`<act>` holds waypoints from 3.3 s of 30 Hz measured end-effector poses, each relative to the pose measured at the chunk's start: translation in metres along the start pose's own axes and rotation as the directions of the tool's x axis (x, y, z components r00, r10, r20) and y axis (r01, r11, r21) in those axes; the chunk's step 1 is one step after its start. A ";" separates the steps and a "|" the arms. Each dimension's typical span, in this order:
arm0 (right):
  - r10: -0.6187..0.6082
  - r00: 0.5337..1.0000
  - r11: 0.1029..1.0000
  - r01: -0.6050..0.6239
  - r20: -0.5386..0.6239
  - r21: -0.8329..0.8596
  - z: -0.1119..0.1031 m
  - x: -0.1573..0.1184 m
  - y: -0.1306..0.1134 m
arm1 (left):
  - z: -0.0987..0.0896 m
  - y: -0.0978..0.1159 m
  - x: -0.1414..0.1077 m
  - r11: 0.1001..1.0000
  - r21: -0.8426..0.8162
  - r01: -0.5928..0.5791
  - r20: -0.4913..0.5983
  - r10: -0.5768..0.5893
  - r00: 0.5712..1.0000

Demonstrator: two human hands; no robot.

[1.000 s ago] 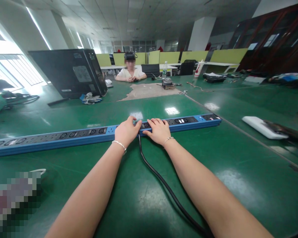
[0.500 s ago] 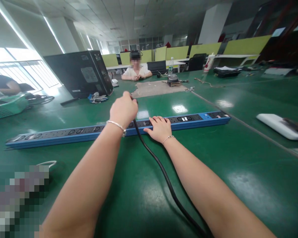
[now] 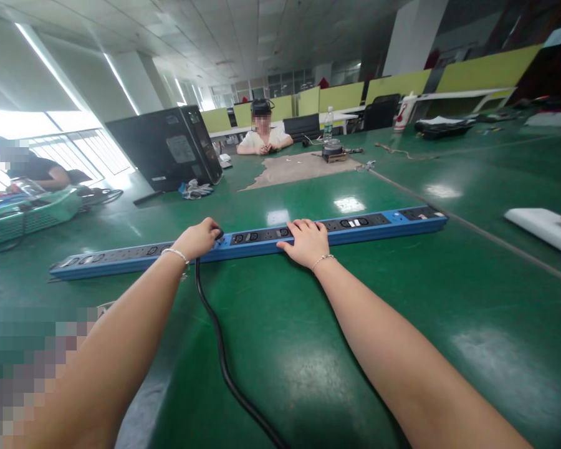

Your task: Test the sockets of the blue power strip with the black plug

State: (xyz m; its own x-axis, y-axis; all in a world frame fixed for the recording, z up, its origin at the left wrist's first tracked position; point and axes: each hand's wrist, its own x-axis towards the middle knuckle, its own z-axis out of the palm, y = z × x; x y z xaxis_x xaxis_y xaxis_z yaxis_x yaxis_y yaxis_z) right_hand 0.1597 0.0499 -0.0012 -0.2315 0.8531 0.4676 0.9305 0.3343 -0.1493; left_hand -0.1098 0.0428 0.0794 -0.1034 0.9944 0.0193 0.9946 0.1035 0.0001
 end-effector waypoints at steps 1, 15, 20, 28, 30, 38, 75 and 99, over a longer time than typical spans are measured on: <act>-0.002 1.000 1.000 0.002 0.000 -0.002 0.000 0.000 0.000 | 0.000 0.001 0.001 1.000 0.000 0.002 0.001 -0.002 1.000; -0.009 1.000 1.000 0.009 -0.007 -0.002 0.001 0.000 0.000 | 0.000 0.012 0.000 0.994 -0.095 0.045 0.080 -0.038 0.996; -0.015 1.000 1.000 0.015 -0.008 -0.005 0.001 0.001 0.001 | 0.004 0.015 0.008 1.000 -0.015 0.019 0.065 -0.018 0.998; -0.005 1.000 1.000 0.005 0.012 -0.008 0.001 0.002 0.000 | 0.016 0.026 -0.011 0.997 -0.011 0.075 -0.058 -0.076 0.995; -0.007 1.000 1.000 0.007 0.007 -0.010 0.001 0.002 0.001 | 0.020 0.028 -0.016 0.997 -0.027 0.078 -0.067 -0.079 0.995; 0.010 1.000 1.000 -0.010 0.005 0.002 0.002 0.002 0.001 | 0.005 0.027 -0.022 0.964 -0.233 0.127 -0.180 -0.171 0.969; 0.010 1.000 1.000 -0.010 0.016 -0.017 0.003 0.003 0.002 | 0.011 -0.098 -0.008 0.983 0.024 0.183 -0.070 -0.181 0.981; 0.012 1.000 1.000 -0.012 -0.017 0.004 0.001 0.002 0.000 | -0.025 -0.051 -0.025 0.916 -0.387 0.107 -0.133 -0.171 0.976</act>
State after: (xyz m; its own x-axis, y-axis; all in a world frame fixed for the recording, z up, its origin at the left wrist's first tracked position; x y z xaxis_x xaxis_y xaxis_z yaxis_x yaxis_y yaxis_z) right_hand 0.1589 0.0522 -0.0014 -0.2152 0.8503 0.4802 0.9320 0.3257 -0.1590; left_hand -0.1579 0.0121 0.1043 -0.2704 0.9507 0.1521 0.9007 0.1940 0.3886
